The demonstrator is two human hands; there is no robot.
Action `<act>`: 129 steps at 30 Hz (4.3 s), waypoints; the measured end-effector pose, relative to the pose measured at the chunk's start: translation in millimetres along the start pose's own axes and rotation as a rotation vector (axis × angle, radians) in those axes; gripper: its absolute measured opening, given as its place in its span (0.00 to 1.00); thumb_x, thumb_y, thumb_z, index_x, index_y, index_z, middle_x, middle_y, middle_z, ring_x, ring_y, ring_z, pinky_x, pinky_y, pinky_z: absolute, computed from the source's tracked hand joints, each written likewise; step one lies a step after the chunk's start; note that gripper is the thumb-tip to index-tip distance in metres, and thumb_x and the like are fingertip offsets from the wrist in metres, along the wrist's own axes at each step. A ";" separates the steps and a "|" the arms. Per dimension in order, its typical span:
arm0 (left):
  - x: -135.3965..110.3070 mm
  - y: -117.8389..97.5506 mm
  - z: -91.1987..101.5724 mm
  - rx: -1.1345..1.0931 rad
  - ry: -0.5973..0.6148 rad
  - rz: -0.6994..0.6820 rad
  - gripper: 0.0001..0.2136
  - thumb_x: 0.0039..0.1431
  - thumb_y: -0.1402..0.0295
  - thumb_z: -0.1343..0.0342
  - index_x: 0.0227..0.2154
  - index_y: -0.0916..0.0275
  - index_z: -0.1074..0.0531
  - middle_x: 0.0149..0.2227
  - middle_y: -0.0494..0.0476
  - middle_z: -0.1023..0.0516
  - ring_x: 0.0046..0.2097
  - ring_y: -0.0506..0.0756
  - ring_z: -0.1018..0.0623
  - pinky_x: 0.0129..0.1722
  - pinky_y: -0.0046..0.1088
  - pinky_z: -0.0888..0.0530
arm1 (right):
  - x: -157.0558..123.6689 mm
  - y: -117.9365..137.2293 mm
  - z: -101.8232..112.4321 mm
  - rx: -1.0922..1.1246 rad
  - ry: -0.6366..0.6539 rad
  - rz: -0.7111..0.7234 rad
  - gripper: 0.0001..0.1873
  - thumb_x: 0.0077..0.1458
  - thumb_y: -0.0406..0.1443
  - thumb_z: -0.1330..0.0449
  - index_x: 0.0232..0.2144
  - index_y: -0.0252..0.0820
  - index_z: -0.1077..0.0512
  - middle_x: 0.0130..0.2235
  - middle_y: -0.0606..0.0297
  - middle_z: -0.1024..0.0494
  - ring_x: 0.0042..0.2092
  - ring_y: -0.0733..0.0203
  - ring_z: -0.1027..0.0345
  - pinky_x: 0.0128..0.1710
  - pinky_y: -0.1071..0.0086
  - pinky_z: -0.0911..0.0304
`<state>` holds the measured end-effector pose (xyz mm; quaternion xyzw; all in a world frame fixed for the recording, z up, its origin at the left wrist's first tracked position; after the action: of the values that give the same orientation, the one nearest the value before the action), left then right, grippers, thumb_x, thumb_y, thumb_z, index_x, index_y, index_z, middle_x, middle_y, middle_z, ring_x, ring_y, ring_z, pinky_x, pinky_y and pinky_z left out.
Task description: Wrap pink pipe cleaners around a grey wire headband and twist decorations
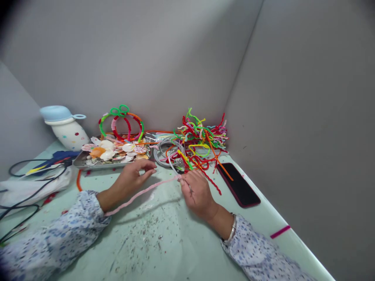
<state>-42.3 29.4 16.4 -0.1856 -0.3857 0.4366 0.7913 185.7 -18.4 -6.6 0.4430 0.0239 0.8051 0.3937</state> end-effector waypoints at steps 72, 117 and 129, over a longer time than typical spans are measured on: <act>-34.0 -28.8 -33.9 -0.238 0.125 -0.002 0.03 0.57 0.70 0.42 0.32 0.63 0.24 0.30 0.52 0.24 0.28 0.48 0.31 0.28 0.23 0.35 | -1.1 5.6 -2.7 0.031 0.277 0.227 0.11 0.64 0.34 0.50 0.38 0.38 0.27 0.29 0.60 0.26 0.32 0.60 0.37 0.35 0.65 0.45; -33.7 -28.6 -43.3 -0.620 0.298 0.371 0.07 0.53 0.65 0.42 0.27 0.64 0.32 0.20 0.45 0.34 0.22 0.47 0.32 0.23 0.23 0.36 | -4.0 7.5 -6.3 0.016 0.301 0.252 0.12 0.65 0.35 0.50 0.37 0.39 0.27 0.28 0.63 0.28 0.31 0.61 0.39 0.35 0.65 0.45; -31.8 -32.5 -41.9 -0.659 0.329 0.486 0.06 0.49 0.68 0.41 0.24 0.64 0.31 0.17 0.45 0.32 0.17 0.45 0.38 0.18 0.21 0.45 | -4.5 9.3 -7.2 -0.035 0.313 0.305 0.10 0.64 0.34 0.49 0.37 0.39 0.28 0.26 0.64 0.30 0.31 0.61 0.41 0.35 0.65 0.46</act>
<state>-2.3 -13.2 -3.9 -0.5803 -0.3187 0.4282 0.6151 176.1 -25.5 -10.5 0.3040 0.0036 0.9146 0.2667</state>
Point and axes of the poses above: each hand's wrist, its own x-axis towards the middle knuckle, its own z-axis out of the back of the hand, y = z × x, the point moved 2 cm from there along x, towards the middle knuckle
